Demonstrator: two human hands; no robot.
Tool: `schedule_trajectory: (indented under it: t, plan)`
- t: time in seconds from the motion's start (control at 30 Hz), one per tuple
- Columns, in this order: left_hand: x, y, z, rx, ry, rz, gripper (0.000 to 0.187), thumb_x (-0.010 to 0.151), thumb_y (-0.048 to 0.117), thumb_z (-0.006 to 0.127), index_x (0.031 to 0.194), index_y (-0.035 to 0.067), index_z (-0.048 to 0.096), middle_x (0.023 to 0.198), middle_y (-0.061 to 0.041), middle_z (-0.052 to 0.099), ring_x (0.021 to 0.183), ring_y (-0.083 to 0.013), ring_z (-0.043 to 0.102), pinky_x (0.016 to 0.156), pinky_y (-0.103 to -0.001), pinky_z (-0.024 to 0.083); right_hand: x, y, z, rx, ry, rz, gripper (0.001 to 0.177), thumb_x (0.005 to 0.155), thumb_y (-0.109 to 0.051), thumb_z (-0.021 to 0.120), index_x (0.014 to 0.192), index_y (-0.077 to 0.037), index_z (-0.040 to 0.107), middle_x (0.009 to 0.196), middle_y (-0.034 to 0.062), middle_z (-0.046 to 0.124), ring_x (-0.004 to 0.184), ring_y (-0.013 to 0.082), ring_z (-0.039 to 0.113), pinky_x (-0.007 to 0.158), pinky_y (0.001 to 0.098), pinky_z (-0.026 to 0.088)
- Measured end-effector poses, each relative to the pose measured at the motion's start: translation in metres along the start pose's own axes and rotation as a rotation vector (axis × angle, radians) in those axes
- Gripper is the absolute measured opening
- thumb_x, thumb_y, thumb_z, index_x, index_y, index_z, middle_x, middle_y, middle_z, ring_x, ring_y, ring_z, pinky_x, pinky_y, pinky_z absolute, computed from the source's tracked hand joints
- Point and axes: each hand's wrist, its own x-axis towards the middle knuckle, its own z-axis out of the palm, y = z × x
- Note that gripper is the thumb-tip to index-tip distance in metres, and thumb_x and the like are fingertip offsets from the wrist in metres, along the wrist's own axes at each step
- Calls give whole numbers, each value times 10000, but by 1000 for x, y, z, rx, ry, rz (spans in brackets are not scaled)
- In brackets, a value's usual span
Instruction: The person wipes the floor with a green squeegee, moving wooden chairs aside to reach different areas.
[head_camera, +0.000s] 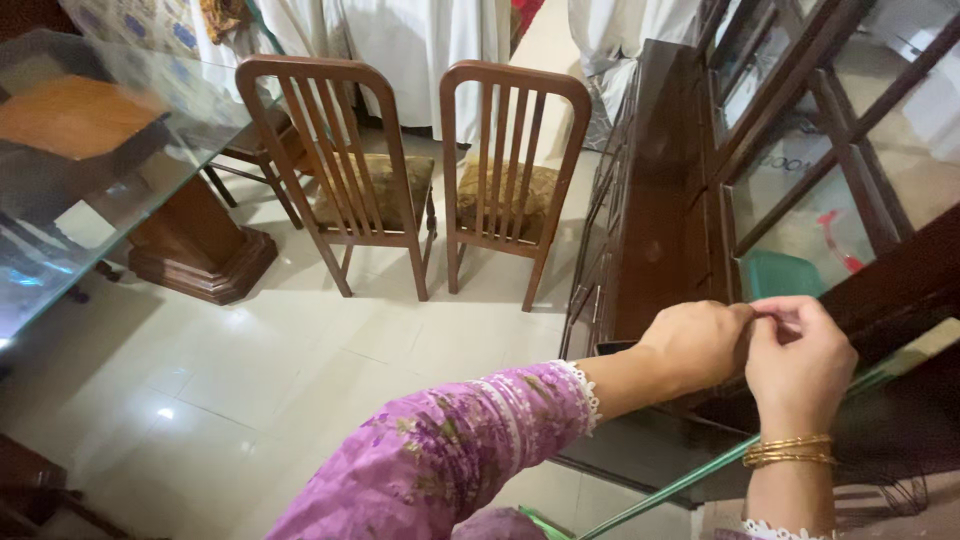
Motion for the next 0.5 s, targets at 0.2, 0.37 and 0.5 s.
schedule_trajectory:
  t: [0.2, 0.37, 0.5]
  plan:
    - [-8, -33, -31, 8, 95, -47, 295, 984, 284, 526, 1053, 52, 695, 891, -221, 739, 822, -405, 730, 745, -518, 582, 9, -34, 37, 15, -62, -17, 52, 959, -26, 729, 1007, -45, 730, 921, 126, 747, 831, 212, 734, 775, 337, 547]
    - [-6, -74, -70, 39, 117, -66, 280, 939, 254, 548, 1057, 51, 700, 907, -226, 734, 853, -411, 726, 770, -526, 574, 22, -66, 84, 98, -145, 38, 82, 936, -23, 714, 1015, -46, 718, 934, 120, 754, 840, 216, 732, 751, 339, 550]
    - [-3, -124, -118, 59, 119, -95, 259, 911, 230, 565, 1044, 57, 704, 931, -217, 738, 888, -401, 722, 797, -514, 570, 35, -105, 136, 132, -172, -41, 98, 920, -18, 717, 1017, -36, 721, 938, 117, 758, 861, 193, 742, 771, 329, 557]
